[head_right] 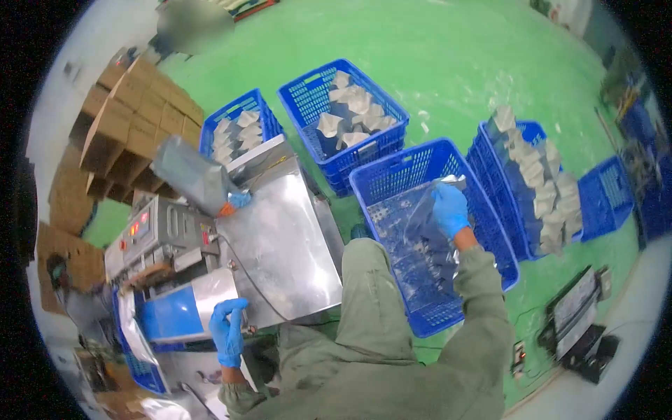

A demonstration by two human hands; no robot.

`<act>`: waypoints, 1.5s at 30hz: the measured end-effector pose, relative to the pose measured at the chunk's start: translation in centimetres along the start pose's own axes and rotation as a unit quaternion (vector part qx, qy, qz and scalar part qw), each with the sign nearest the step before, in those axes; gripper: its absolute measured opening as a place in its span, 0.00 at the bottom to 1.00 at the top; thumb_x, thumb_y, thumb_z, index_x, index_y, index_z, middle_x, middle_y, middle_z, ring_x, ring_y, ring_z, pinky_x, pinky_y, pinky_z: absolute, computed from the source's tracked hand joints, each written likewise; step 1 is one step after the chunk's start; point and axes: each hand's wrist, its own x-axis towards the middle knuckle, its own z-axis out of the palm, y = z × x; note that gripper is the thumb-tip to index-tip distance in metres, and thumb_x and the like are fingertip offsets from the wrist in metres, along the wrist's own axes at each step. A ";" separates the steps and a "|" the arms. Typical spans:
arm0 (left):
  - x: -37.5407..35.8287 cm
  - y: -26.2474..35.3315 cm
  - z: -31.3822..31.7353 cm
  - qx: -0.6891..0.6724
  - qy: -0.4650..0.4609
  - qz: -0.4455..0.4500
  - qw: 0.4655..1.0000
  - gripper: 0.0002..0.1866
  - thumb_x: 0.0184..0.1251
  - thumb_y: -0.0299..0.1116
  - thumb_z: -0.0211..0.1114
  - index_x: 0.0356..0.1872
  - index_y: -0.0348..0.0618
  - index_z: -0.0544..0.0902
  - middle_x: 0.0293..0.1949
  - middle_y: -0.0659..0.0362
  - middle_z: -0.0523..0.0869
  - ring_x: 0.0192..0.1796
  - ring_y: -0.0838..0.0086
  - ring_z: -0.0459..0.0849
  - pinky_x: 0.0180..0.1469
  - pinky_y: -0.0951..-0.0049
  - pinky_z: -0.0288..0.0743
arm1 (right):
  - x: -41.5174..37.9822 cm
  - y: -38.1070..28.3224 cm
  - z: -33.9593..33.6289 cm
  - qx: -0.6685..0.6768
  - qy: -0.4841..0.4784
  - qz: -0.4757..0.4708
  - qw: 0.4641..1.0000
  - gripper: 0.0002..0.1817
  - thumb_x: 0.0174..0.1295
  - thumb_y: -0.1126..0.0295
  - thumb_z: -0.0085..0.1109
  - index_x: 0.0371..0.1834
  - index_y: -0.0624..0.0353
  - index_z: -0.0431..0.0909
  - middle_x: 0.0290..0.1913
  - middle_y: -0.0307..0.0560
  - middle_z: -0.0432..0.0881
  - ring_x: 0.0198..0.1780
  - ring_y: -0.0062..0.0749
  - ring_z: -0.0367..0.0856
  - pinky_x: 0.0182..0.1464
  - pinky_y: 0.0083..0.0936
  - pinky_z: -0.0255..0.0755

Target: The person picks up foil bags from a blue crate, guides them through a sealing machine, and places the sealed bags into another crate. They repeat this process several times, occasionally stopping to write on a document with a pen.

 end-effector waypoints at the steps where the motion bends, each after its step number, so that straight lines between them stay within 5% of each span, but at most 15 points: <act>1: -0.3 0.3 0.3 -0.030 -0.018 -0.070 0.997 0.06 0.62 0.25 0.59 0.38 0.40 0.83 0.40 0.56 0.84 0.44 0.71 0.80 0.50 0.72 0.71 | 0.4 -3.2 -2.8 -0.005 -0.001 -0.022 1.000 0.08 0.58 0.68 0.49 0.31 0.58 0.76 0.31 0.56 0.80 0.37 0.53 0.78 0.37 0.42 0.70; 2: -0.4 0.6 0.4 -0.062 -0.034 -0.138 0.988 0.07 0.62 0.25 0.59 0.38 0.41 0.83 0.39 0.57 0.84 0.43 0.71 0.81 0.49 0.72 0.72 | 0.7 -6.5 -5.4 0.011 0.017 -0.080 0.997 0.06 0.57 0.71 0.49 0.30 0.58 0.75 0.31 0.54 0.80 0.36 0.52 0.78 0.37 0.41 0.69; 4: -0.1 -0.3 0.8 0.003 -0.047 0.050 0.998 0.07 0.62 0.26 0.60 0.40 0.41 0.83 0.38 0.56 0.84 0.42 0.72 0.81 0.46 0.74 0.73 | 0.9 -13.6 -10.5 0.032 0.028 -0.166 0.985 0.04 0.55 0.74 0.49 0.29 0.58 0.75 0.31 0.52 0.80 0.36 0.50 0.78 0.37 0.40 0.69; 8: 1.0 2.0 -0.6 -0.076 -0.092 0.037 0.992 0.10 0.65 0.28 0.59 0.45 0.40 0.82 0.42 0.56 0.84 0.45 0.73 0.80 0.50 0.74 0.72 | 0.8 -26.8 -18.0 0.038 0.070 -0.375 0.923 0.10 0.48 0.82 0.51 0.34 0.59 0.76 0.31 0.49 0.79 0.35 0.46 0.78 0.38 0.36 0.70; 10: 2.0 2.6 -1.9 -0.099 -0.042 0.079 0.991 0.13 0.66 0.29 0.57 0.49 0.40 0.80 0.45 0.57 0.83 0.47 0.72 0.80 0.51 0.74 0.71 | 0.9 -32.2 -20.0 0.077 0.089 -0.449 0.886 0.13 0.45 0.84 0.51 0.35 0.60 0.77 0.32 0.49 0.79 0.35 0.46 0.78 0.38 0.34 0.71; 14: 3.3 4.1 -6.9 -0.170 0.126 0.141 0.967 0.18 0.69 0.30 0.55 0.57 0.38 0.74 0.48 0.54 0.81 0.48 0.73 0.79 0.51 0.74 0.71 | 0.8 -40.8 -20.4 0.229 0.007 -0.406 0.885 0.13 0.48 0.86 0.49 0.37 0.64 0.78 0.32 0.49 0.80 0.34 0.40 0.78 0.40 0.28 0.71; 18: 2.5 4.5 -13.1 -0.204 0.222 0.128 0.945 0.15 0.67 0.34 0.59 0.51 0.37 0.77 0.44 0.55 0.83 0.46 0.74 0.81 0.47 0.74 0.74 | -1.2 -46.3 -17.4 0.315 -0.042 -0.411 0.854 0.11 0.54 0.86 0.47 0.37 0.65 0.78 0.31 0.47 0.80 0.33 0.31 0.77 0.38 0.23 0.71; 20: 1.8 3.9 -14.9 -0.343 0.193 0.024 0.919 0.12 0.66 0.32 0.61 0.46 0.35 0.78 0.38 0.59 0.83 0.39 0.80 0.79 0.41 0.77 0.74 | -1.9 -47.8 -14.3 0.305 -0.042 -0.458 0.834 0.11 0.54 0.86 0.48 0.37 0.65 0.78 0.31 0.47 0.80 0.33 0.27 0.78 0.37 0.21 0.71; 24: 2.2 1.6 -16.8 -0.234 0.334 0.126 0.904 0.06 0.64 0.29 0.63 0.37 0.38 0.81 0.30 0.64 0.80 0.28 0.82 0.74 0.30 0.80 0.70 | -4.5 -49.5 -11.5 0.356 -0.067 -0.449 0.817 0.11 0.55 0.85 0.50 0.37 0.64 0.79 0.34 0.47 0.81 0.33 0.26 0.78 0.37 0.22 0.72; 28: 2.6 4.2 -19.1 -0.181 0.400 0.198 0.876 0.05 0.64 0.29 0.63 0.32 0.38 0.81 0.29 0.62 0.79 0.30 0.81 0.74 0.35 0.78 0.70 | -6.4 -50.5 -10.8 0.493 -0.064 -0.327 0.804 0.16 0.54 0.87 0.50 0.46 0.65 0.77 0.38 0.44 0.81 0.36 0.23 0.78 0.41 0.21 0.72; 30: 3.0 2.8 -18.9 -0.173 0.366 0.183 0.896 0.07 0.66 0.31 0.61 0.36 0.38 0.80 0.31 0.63 0.80 0.32 0.82 0.74 0.37 0.80 0.70 | -7.3 -50.7 -10.2 0.538 -0.050 -0.268 0.798 0.18 0.53 0.88 0.51 0.49 0.66 0.76 0.40 0.43 0.81 0.37 0.23 0.78 0.42 0.21 0.72; 32: 2.4 2.8 -18.1 -0.350 0.324 0.128 0.870 0.10 0.69 0.33 0.58 0.42 0.36 0.78 0.33 0.65 0.80 0.35 0.83 0.75 0.39 0.81 0.70 | -8.2 -50.2 -9.1 0.587 -0.075 -0.243 0.768 0.21 0.52 0.87 0.53 0.52 0.66 0.73 0.39 0.41 0.80 0.36 0.22 0.77 0.43 0.21 0.72; 36: 0.9 -1.6 -15.0 -0.351 0.293 0.128 0.880 0.13 0.70 0.35 0.57 0.47 0.36 0.76 0.35 0.67 0.80 0.36 0.85 0.74 0.40 0.83 0.69 | -8.8 -47.2 -4.1 0.437 -0.028 -0.285 0.853 0.07 0.55 0.80 0.57 0.37 0.63 0.77 0.29 0.42 0.78 0.31 0.22 0.74 0.35 0.21 0.68; 38: 0.5 -2.8 -14.4 -0.419 0.243 0.083 0.871 0.11 0.69 0.35 0.58 0.45 0.38 0.78 0.33 0.68 0.79 0.36 0.87 0.74 0.40 0.85 0.68 | -9.5 -46.8 -3.2 0.475 -0.034 -0.241 0.845 0.04 0.56 0.79 0.58 0.34 0.63 0.77 0.28 0.43 0.78 0.30 0.23 0.73 0.33 0.22 0.66; 45: 5.2 -4.2 -15.2 -0.355 0.354 0.020 0.865 0.09 0.67 0.34 0.61 0.29 0.40 0.78 0.24 0.70 0.74 0.28 0.89 0.66 0.30 0.84 0.62 | -9.7 -47.1 -3.2 0.518 -0.016 -0.163 0.840 0.05 0.58 0.75 0.58 0.27 0.64 0.78 0.21 0.41 0.77 0.24 0.19 0.69 0.28 0.21 0.62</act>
